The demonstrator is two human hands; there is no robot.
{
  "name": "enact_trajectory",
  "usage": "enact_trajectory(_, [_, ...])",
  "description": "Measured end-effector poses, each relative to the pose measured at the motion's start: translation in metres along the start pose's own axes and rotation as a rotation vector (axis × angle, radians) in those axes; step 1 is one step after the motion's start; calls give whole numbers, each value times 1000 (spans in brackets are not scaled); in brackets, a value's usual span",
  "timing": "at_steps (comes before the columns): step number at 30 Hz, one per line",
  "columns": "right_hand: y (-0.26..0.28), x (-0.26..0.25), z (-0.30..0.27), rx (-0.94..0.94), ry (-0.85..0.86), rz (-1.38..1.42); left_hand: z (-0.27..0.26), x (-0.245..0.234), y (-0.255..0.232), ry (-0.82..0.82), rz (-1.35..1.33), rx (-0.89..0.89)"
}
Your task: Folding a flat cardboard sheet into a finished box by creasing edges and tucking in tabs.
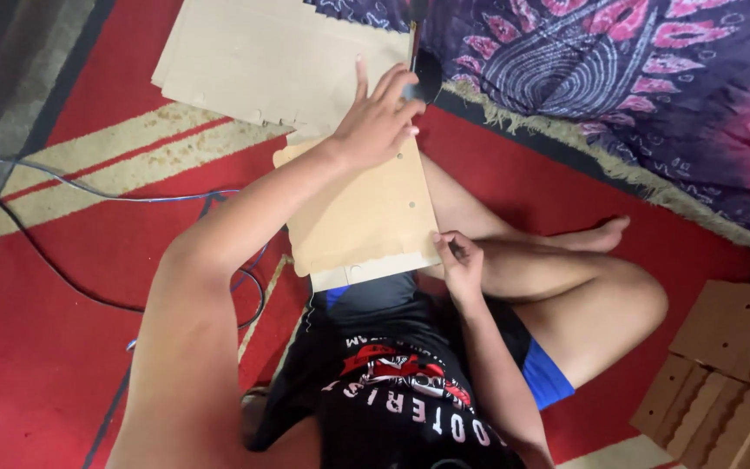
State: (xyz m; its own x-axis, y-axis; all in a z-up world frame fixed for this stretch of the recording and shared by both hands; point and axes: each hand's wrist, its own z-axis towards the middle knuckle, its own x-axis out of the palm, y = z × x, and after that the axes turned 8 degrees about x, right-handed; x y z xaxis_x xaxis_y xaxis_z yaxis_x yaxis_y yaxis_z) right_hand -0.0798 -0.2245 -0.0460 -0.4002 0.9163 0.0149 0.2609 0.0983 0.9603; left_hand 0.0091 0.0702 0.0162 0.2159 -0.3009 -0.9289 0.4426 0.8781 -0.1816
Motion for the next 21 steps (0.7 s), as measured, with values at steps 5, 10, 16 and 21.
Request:
enact_trajectory(5, [-7, 2, 1, 3, -43, -6, -40, -5, -47, -23, -32, -137])
enact_trajectory(10, [-21, 3, 15, -8, -70, 45, -83, 6, -96, 118, -65, -274])
enact_trajectory(16, [-3, 11, 8, -84, 30, 20, -113, 12, -143, 208, -127, -399])
enact_trajectory(21, [36, 13, -5, -332, 65, -601, -135, 21, -159, 199, -87, -359])
